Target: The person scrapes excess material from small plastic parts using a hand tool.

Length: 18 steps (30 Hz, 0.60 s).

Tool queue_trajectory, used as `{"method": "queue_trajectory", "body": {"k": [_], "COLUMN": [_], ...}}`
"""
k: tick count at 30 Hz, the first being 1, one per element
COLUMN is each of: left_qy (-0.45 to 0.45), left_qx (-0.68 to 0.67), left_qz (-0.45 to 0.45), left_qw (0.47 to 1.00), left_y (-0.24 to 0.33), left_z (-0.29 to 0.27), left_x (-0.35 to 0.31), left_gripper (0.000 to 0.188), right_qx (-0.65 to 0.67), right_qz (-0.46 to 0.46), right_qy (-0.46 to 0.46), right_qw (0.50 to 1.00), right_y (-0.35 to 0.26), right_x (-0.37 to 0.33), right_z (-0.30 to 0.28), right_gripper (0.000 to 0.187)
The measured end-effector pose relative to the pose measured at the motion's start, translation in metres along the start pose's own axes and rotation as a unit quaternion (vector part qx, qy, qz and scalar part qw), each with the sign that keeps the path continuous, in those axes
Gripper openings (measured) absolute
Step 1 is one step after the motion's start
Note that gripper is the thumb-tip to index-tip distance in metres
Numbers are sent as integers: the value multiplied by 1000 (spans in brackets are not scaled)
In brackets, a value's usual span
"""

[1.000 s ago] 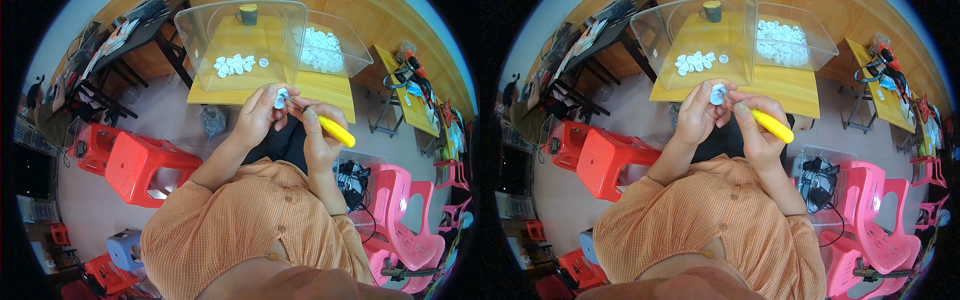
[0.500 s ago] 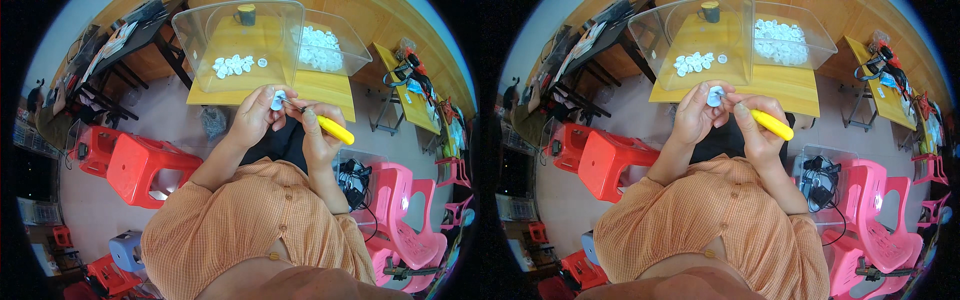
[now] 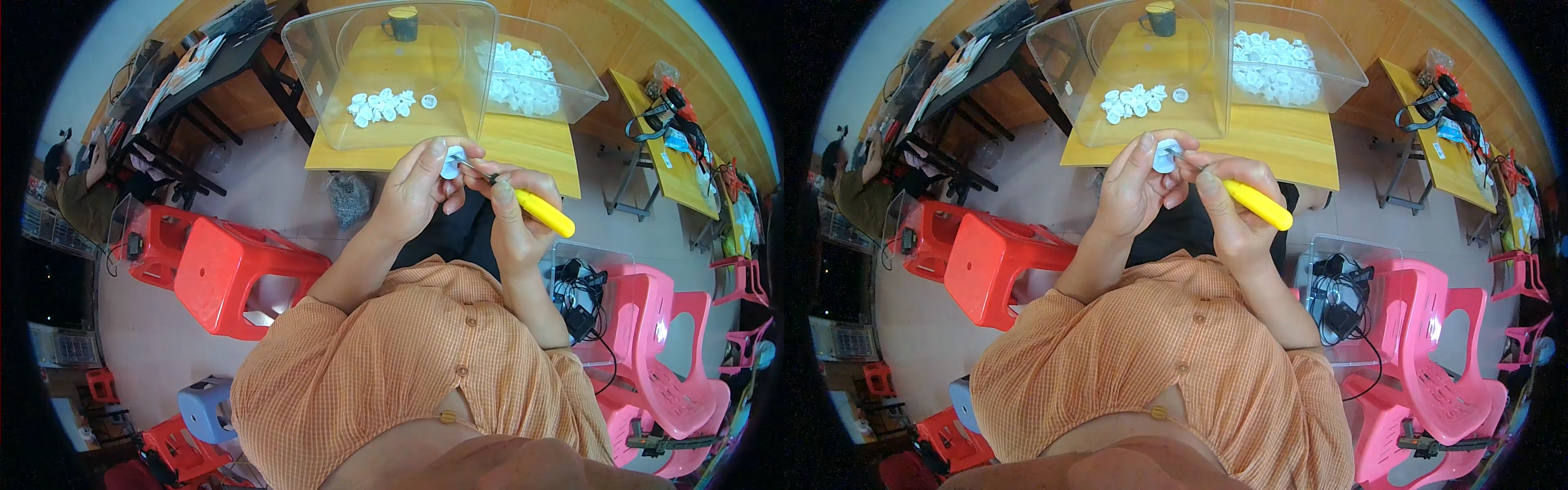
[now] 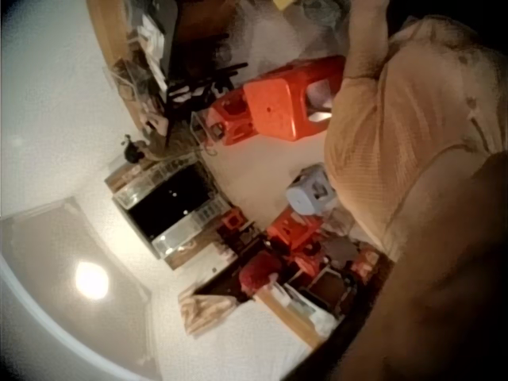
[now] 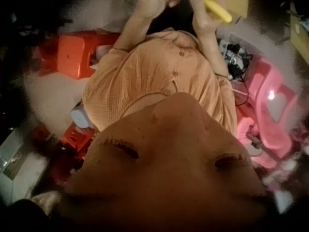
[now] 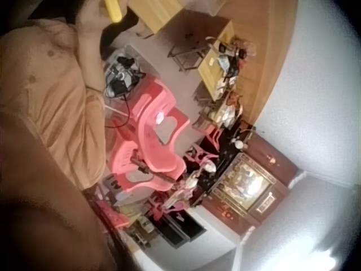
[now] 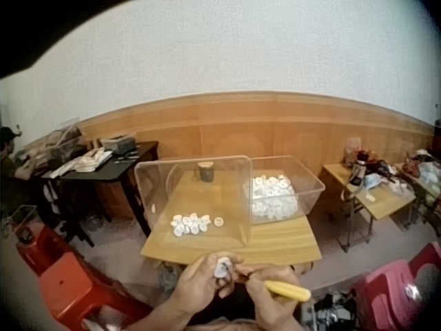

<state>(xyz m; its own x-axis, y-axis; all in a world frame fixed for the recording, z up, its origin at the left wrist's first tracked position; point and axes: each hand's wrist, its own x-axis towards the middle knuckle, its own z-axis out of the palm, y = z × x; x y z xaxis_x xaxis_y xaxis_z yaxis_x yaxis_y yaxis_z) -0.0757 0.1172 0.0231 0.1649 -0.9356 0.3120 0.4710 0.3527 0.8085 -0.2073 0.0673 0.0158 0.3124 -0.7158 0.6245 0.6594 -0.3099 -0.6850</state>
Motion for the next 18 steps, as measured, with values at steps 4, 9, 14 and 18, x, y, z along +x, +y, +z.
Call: {"method": "queue_trajectory", "body": {"k": [4, 9, 14, 18], "left_qy": [5, 10, -16, -49], "left_qx": [-15, -22, -63, -90], "left_qz": [-15, -16, -14, 4], "left_qw": [1000, 1000, 998, 995], "left_y": [2, 3, 0, 3], "left_z": [0, 3, -3, -6], "left_x": [-1, -1, 3, 6], "left_gripper": [45, 45, 46, 45], "right_qx": [-3, 1, 74, 85], "right_qz": [-7, -6, 18, 11], "right_qy": [-11, -12, 42, 73], "right_qw": [1000, 1000, 996, 994], "right_y": [0, -2, -5, -11], "right_x": [0, 1, 8, 13], "right_z": [0, 0, 2, -3], "right_gripper": [10, 10, 10, 11]}}
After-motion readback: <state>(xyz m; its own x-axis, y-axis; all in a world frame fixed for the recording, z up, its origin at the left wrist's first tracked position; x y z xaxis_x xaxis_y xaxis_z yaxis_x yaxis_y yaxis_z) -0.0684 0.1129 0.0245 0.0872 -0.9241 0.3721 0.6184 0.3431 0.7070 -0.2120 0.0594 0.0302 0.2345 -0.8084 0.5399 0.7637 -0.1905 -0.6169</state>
